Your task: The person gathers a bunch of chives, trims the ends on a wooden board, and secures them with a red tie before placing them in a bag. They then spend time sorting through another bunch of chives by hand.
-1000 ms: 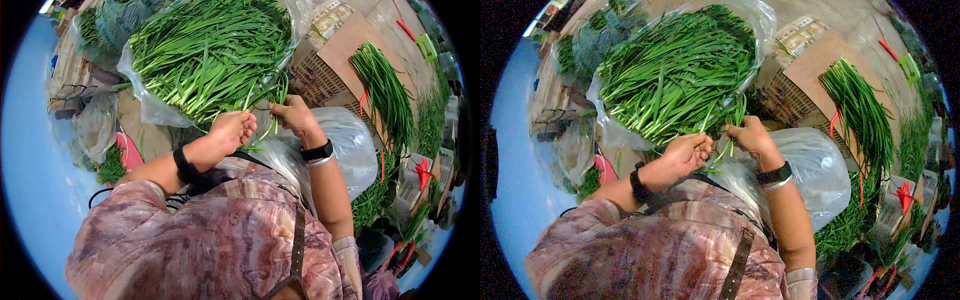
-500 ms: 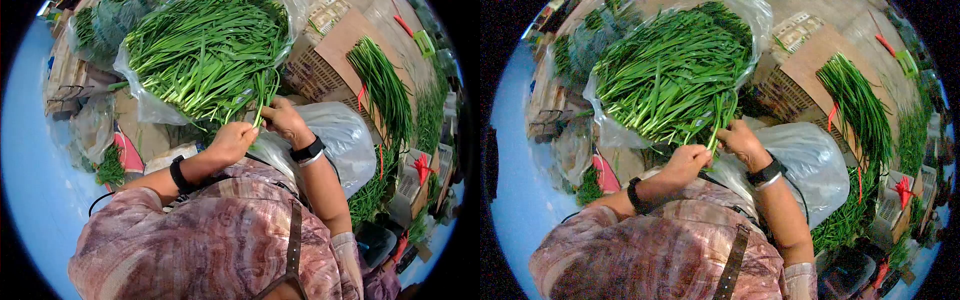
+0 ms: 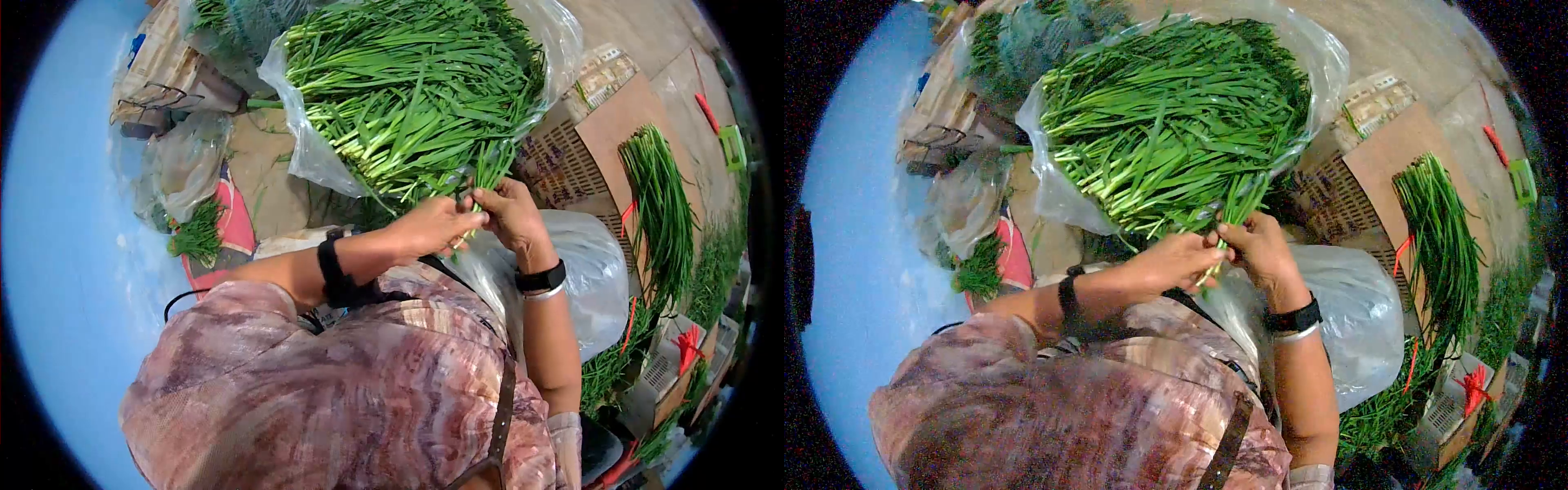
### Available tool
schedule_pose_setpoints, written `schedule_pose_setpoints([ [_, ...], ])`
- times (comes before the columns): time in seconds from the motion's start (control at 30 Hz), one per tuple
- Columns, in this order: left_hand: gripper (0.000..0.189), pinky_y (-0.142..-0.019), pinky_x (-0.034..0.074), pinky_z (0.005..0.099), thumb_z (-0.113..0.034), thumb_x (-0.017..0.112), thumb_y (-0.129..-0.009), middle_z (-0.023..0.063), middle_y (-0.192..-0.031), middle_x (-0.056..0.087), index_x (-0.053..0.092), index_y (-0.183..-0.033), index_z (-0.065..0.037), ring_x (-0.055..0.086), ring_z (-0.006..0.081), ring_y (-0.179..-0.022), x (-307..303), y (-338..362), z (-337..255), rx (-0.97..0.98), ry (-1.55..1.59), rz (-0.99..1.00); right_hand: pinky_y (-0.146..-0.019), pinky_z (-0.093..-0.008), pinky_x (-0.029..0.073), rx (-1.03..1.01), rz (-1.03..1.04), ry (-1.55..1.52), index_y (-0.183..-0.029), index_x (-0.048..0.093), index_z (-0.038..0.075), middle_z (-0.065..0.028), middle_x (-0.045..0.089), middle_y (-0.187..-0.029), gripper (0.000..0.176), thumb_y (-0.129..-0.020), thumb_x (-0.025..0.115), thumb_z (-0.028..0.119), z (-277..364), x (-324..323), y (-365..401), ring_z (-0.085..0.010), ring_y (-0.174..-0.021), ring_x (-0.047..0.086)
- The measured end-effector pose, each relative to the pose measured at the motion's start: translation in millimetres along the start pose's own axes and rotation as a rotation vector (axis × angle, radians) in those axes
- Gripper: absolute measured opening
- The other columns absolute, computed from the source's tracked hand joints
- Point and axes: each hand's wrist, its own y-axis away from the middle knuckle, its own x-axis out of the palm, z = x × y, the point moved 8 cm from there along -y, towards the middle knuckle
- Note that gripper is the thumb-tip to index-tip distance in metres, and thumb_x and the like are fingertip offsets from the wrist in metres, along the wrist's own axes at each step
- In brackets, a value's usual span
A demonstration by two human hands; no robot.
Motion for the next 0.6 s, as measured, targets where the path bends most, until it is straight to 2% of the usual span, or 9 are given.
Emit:
schedule_pose_setpoints([
  [0.1, 0.024, -0.042, 0.034, 0.0231, -0.023, 0.044, -0.098, 0.0041, -0.063, 0.052, 0.054, -0.094, -0.003, 0.043, 0.0095, -0.044, 15.6, -1.1, 0.9, -0.128, 0.221, -0.061, -0.049, -0.0273, 0.041, -0.061, -0.056, 0.113, -0.084, 0.061, -0.002, -0.0041, 0.06, -0.069, 0.017, -0.084, 0.065, 0.014, 7.1, 8.9, -6.0, -0.0109, -0.054, 0.052],
  [0.2, 0.023, -0.037, 0.03, 0.0248, -0.02, 0.044, -0.097, 0.0046, -0.06, 0.052, 0.053, -0.09, -0.001, 0.037, 0.0097, -0.039, 3.6, -11.2, 4.8, -0.111, 0.216, 0.038, -0.052, -0.0271, 0.043, -0.039, -0.096, 0.349, -0.084, 0.06, -0.004, -0.0038, 0.06, -0.069, 0.021, -0.083, 0.066, 0.016, 16.0, -1.2, -1.8, -0.0113, -0.059, 0.054],
  [0.23, 0.024, -0.036, 0.029, 0.0247, -0.018, 0.042, -0.097, 0.006, -0.058, 0.052, 0.053, -0.089, 0.002, 0.037, 0.0106, -0.038, -1.0, -11.7, 6.0, -0.1, 0.177, 0.01, -0.056, -0.0311, 0.047, -0.096, -0.085, 0.332, -0.088, 0.061, -0.005, -0.0086, 0.062, -0.069, 0.023, -0.082, 0.066, 0.017, 25.1, 1.1, 3.7, -0.0198, -0.061, 0.059],
  [0.33, 0.025, -0.035, 0.029, 0.0249, -0.017, 0.04, -0.097, 0.0064, -0.056, 0.051, 0.052, -0.089, 0.002, 0.038, 0.0111, -0.038, -6.3, -7.8, 1.4, -0.135, 0.141, 0.044, -0.061, -0.0367, 0.049, -0.595, -0.416, 1.172, -0.095, 0.061, -0.003, -0.0153, 0.064, -0.076, 0.025, -0.082, 0.065, 0.018, 76.0, -1.1, 45.6, -0.0315, -0.066, 0.062],
  [0.37, 0.024, -0.035, 0.03, 0.0256, -0.016, 0.041, -0.095, 0.0076, -0.057, 0.052, 0.054, -0.086, 0.002, 0.04, 0.0123, -0.038, -9.2, -7.6, 1.5, -0.144, 0.09, 0.056, -0.071, -0.0388, 0.05, -0.395, -0.395, 1.253, -0.108, 0.058, 0.001, -0.0203, 0.063, -0.099, 0.029, -0.081, 0.059, 0.012, 87.3, 5.9, 53.9, -0.0375, -0.085, 0.061],
  [0.47, 0.02, -0.033, 0.029, 0.0275, -0.015, 0.046, -0.089, 0.0074, -0.053, 0.053, 0.056, -0.081, 0.0, 0.041, 0.013, -0.034, -7.3, -6.6, 5.2, -0.313, 0.052, 0.115, -0.086, -0.0382, 0.047, -0.912, -0.116, 1.412, -0.116, 0.054, 0.004, -0.0172, 0.058, -0.115, 0.036, -0.081, 0.054, 0.007, 109.9, 68.3, 72.9, -0.0337, -0.102, 0.057],
  [0.53, 0.018, -0.033, 0.03, 0.0286, -0.014, 0.046, -0.087, 0.0107, -0.057, 0.055, 0.055, -0.082, 0.0, 0.042, 0.0142, -0.034, -12.9, -10.2, 4.9, -0.244, 0.065, 0.114, -0.099, -0.0439, 0.037, -1.001, 0.065, 1.46, -0.12, 0.052, 0.006, -0.0137, 0.054, -0.121, 0.04, -0.08, 0.051, 0.007, 99.2, 94.6, 63.7, -0.0313, -0.111, 0.053],
  [0.57, 0.019, -0.034, 0.032, 0.0282, -0.015, 0.046, -0.088, 0.0108, -0.057, 0.055, 0.055, -0.083, 0.001, 0.043, 0.0146, -0.034, -13.8, -5.5, -1.9, -0.256, 0.019, 0.174, -0.102, -0.0495, 0.032, -1.023, 0.046, 1.502, -0.12, 0.052, 0.008, -0.0112, 0.058, -0.112, 0.039, -0.08, 0.052, 0.011, 84.8, 93.8, 52.4, -0.03, -0.11, 0.054],
  [0.6, 0.02, -0.035, 0.034, 0.0278, -0.016, 0.046, -0.089, 0.0109, -0.057, 0.055, 0.056, -0.084, 0.001, 0.043, 0.0149, -0.035, -15.5, -0.8, -8.6, -0.271, -0.027, 0.233, -0.101, -0.0501, 0.032, -1.004, 0.052, 1.507, -0.119, 0.053, 0.008, -0.0107, 0.059, -0.109, 0.039, -0.08, 0.053, 0.011, 77.4, 92.2, 43.2, -0.0296, -0.109, 0.054],
])
